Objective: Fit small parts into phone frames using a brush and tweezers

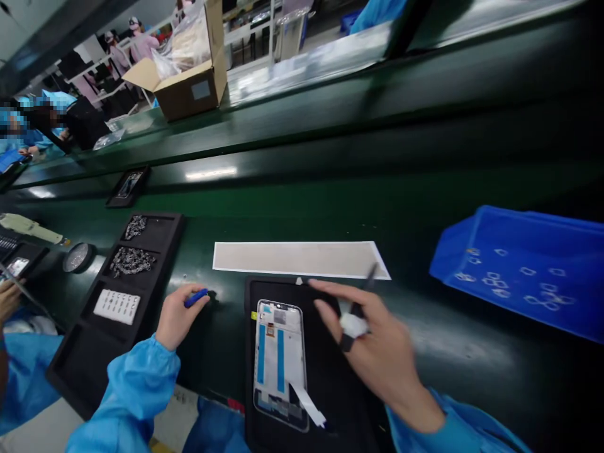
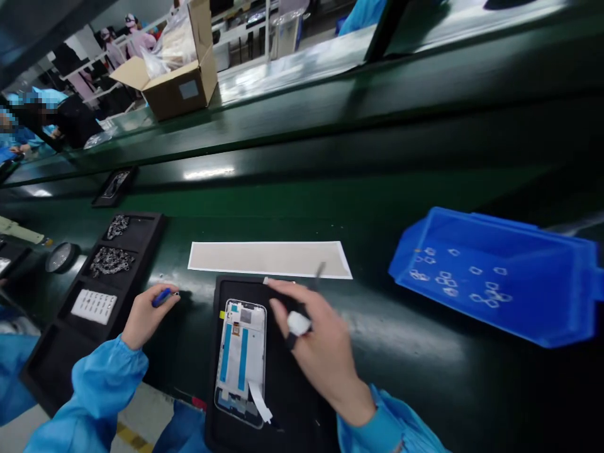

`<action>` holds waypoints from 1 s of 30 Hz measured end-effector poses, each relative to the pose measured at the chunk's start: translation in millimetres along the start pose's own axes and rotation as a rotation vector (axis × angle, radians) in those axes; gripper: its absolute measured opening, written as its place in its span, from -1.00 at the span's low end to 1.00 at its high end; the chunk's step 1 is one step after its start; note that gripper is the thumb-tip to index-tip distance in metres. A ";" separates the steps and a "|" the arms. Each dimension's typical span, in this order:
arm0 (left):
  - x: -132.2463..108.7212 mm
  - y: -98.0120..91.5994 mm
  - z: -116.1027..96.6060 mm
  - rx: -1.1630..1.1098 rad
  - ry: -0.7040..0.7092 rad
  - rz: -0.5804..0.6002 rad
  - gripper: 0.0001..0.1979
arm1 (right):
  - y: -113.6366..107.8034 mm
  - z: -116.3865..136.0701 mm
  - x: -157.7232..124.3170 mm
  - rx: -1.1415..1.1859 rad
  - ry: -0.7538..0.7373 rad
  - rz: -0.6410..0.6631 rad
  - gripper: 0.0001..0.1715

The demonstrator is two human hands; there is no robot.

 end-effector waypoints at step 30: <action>-6.0 22.4 -20.8 -0.517 -0.011 0.154 -0.78 | 63.8 35.9 7.9 0.710 0.428 0.439 -0.68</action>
Point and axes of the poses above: each hand's wrist, its own x-axis towards the middle knuckle, its own y-axis out of the palm, z = x × y, the point moved 1 cm from there along x, towards the middle knuckle
